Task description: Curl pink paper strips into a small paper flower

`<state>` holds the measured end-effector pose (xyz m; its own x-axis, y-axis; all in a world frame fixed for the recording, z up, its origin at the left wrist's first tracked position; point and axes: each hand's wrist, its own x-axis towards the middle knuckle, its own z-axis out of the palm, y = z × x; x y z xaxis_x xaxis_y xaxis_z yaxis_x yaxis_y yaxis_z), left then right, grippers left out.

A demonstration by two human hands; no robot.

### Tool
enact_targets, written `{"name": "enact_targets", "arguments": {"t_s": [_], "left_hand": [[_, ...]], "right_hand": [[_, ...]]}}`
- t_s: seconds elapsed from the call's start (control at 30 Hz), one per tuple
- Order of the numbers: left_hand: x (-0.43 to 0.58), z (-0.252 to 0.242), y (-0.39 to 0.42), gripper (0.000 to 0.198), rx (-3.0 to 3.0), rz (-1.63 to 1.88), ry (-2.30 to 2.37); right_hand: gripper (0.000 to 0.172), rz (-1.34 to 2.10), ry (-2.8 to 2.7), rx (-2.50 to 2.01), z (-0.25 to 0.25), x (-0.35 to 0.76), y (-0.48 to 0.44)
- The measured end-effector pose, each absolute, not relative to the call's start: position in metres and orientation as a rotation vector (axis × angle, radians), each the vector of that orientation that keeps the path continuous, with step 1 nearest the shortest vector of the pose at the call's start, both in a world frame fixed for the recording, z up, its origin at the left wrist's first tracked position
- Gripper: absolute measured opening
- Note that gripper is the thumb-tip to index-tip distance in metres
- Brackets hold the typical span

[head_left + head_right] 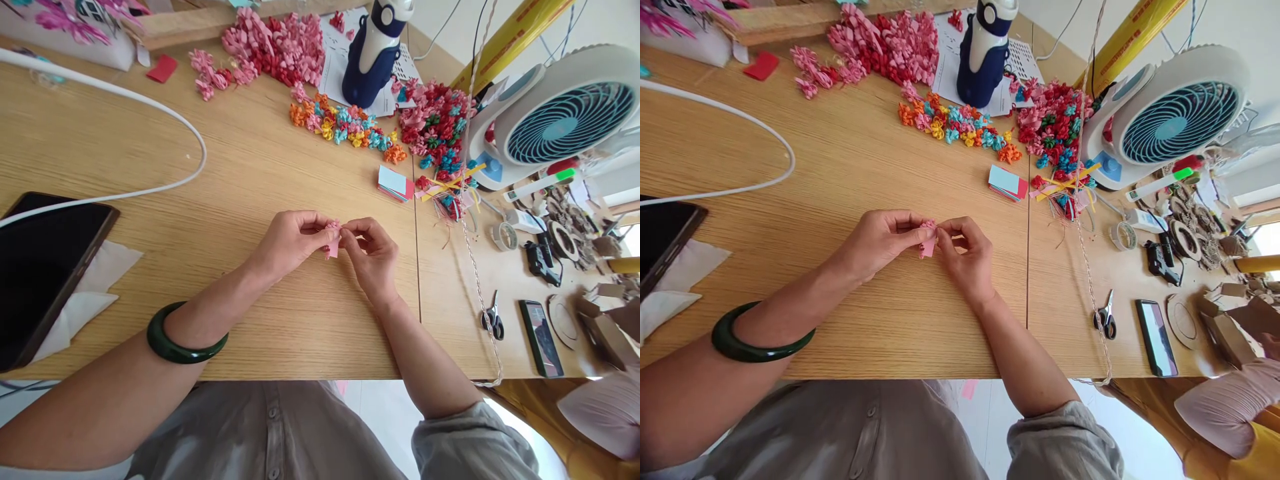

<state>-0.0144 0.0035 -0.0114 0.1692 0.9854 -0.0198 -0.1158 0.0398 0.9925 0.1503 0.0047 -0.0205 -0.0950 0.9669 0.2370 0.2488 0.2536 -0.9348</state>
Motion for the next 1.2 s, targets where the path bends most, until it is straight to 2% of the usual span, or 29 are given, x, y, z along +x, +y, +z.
{"name": "enact_targets", "arguments": {"t_s": [0.17, 0.37, 0.67, 0.77, 0.93, 1.0, 1.2], "left_hand": [[-0.014, -0.01, 0.003, 0.03, 1.166, 1.148, 0.987], [-0.012, -0.01, 0.002, 0.029, 1.155, 1.182, 1.021], [-0.013, -0.004, 0.003, 0.019, 0.948, 1.163, 0.906], [-0.012, -0.004, 0.004, 0.022, 0.916, 1.191, 0.881], [-0.011, -0.004, 0.002, 0.033, 1.001, 1.241, 0.986], [-0.011, -0.004, 0.002, 0.033, 1.064, 1.224, 1.02], [-0.011, -0.011, 0.001, 0.024, 1.146, 1.212, 1.032]], "right_hand": [[0.007, 0.661, -1.749, -1.077, -0.02, 0.153, 0.003], [0.018, 0.116, -2.055, -0.819, -0.027, 0.163, 0.011], [0.028, 0.061, -2.124, -0.799, -0.028, 0.167, 0.015], [0.03, 0.186, -2.049, -0.825, -0.028, 0.163, 0.013], [0.016, 0.866, -1.664, -1.016, -0.03, 0.154, 0.008], [0.016, 1.038, -1.509, -1.07, -0.029, 0.151, 0.008], [0.023, 1.101, -1.428, -1.12, -0.024, 0.15, 0.008]]}}
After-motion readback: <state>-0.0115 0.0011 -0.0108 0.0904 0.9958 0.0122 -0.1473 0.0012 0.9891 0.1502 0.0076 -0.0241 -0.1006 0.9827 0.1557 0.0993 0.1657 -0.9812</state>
